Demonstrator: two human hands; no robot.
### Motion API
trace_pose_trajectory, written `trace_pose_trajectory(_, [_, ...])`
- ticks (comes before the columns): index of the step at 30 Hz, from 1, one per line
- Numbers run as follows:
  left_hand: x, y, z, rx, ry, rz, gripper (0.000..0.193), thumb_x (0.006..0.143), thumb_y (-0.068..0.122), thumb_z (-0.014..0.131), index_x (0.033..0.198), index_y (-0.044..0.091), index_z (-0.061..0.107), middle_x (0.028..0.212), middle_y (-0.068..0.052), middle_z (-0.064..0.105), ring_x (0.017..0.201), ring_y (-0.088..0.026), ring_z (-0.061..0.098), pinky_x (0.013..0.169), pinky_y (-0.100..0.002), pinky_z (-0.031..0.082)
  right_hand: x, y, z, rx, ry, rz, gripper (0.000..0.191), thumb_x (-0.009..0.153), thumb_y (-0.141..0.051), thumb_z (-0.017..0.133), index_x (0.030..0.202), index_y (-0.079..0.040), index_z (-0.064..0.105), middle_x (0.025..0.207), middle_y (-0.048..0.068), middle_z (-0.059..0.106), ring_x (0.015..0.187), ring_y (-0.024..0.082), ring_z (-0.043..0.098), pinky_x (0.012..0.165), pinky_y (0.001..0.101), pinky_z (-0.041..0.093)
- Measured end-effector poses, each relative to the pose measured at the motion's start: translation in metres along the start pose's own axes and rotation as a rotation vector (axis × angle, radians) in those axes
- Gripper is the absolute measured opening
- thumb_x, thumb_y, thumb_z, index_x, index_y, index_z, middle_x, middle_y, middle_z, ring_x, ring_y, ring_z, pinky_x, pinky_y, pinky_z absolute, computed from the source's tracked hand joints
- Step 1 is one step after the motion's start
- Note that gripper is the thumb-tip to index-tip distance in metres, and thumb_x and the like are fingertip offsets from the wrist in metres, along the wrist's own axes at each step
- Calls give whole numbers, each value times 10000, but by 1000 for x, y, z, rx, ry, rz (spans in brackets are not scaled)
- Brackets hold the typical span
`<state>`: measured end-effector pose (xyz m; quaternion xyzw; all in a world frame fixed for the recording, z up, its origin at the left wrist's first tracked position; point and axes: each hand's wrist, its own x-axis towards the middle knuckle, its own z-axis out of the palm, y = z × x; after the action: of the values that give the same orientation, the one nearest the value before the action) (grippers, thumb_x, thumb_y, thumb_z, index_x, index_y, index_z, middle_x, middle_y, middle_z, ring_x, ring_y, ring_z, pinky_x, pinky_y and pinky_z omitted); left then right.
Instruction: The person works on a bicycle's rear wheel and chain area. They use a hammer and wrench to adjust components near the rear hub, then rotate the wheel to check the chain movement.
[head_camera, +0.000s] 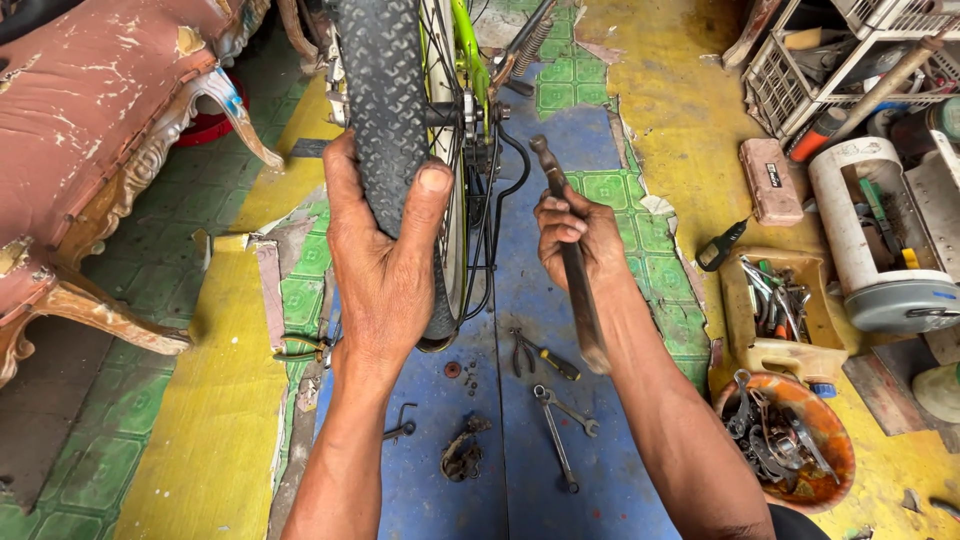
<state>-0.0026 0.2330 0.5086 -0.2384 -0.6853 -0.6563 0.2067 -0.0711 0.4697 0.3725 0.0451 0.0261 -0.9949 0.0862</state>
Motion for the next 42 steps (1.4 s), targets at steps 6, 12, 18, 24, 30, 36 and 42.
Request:
trace_pose_trajectory(6, [-1, -3, -1, 12, 26, 71, 544, 1111, 308, 666, 1460, -41, 436, 1233, -102, 659, 1129, -147, 601, 1055, -324, 520, -4, -6, 5, -171, -148, 112, 211, 1103, -176, 518, 1093, 35, 506, 732, 0, 481, 425, 25, 406, 326, 166, 387])
trace_pose_trajectory(12, [1, -5, -2, -37, 5, 66, 549, 1098, 298, 666, 1461, -40, 431, 1214, -94, 668, 1127, -136, 610, 1029, -317, 532, -8, 9, -6, -48, -145, 81, 233, 1092, -197, 523, 1072, 35, 509, 756, 5, 482, 446, 37, 420, 367, 185, 399])
trace_pose_trajectory(18, [1, -5, -3, -71, -11, 91, 492, 1138, 286, 665, 1417, -49, 437, 1198, -91, 662, 1085, -119, 600, 1009, -290, 526, -6, 3, -25, 78, -102, 69, 220, 1091, -189, 498, 1056, 28, 489, 764, 17, 485, 453, 55, 443, 388, 198, 416])
trace_pose_trajectory(24, [1, -5, -2, -42, -2, 75, 545, 1112, 310, 677, 1432, -44, 413, 1183, -86, 676, 1086, -119, 612, 1051, -313, 533, -3, 10, -6, 69, -41, -13, 195, 1103, -180, 485, 1015, -7, 461, 765, 23, 482, 449, 55, 434, 380, 186, 407])
trace_pose_trajectory(30, [-1, -10, -3, -37, 9, 113, 474, 1139, 297, 678, 1390, -40, 460, 1212, -82, 639, 1098, -123, 578, 1032, -289, 506, -22, 11, 43, -261, -388, 132, 261, 1135, -232, 516, 1097, 23, 561, 728, -9, 482, 428, 42, 388, 326, 206, 350])
trace_pose_trajectory(36, [-4, -10, -4, -61, -15, 100, 480, 1161, 298, 672, 1417, -35, 440, 1223, -83, 652, 1069, -114, 574, 1032, -284, 528, -26, 29, 20, -75, -210, -29, 276, 1109, -251, 498, 1064, 17, 546, 724, -2, 482, 436, 43, 379, 342, 199, 354])
trace_pose_trajectory(42, [-4, -8, -2, -58, -11, 107, 532, 1146, 316, 677, 1435, -50, 420, 1225, -91, 652, 1111, -114, 588, 1039, -282, 521, -7, 23, -29, 3, -73, -59, 268, 1099, -229, 494, 1031, 27, 541, 707, 10, 488, 419, 50, 398, 336, 187, 367])
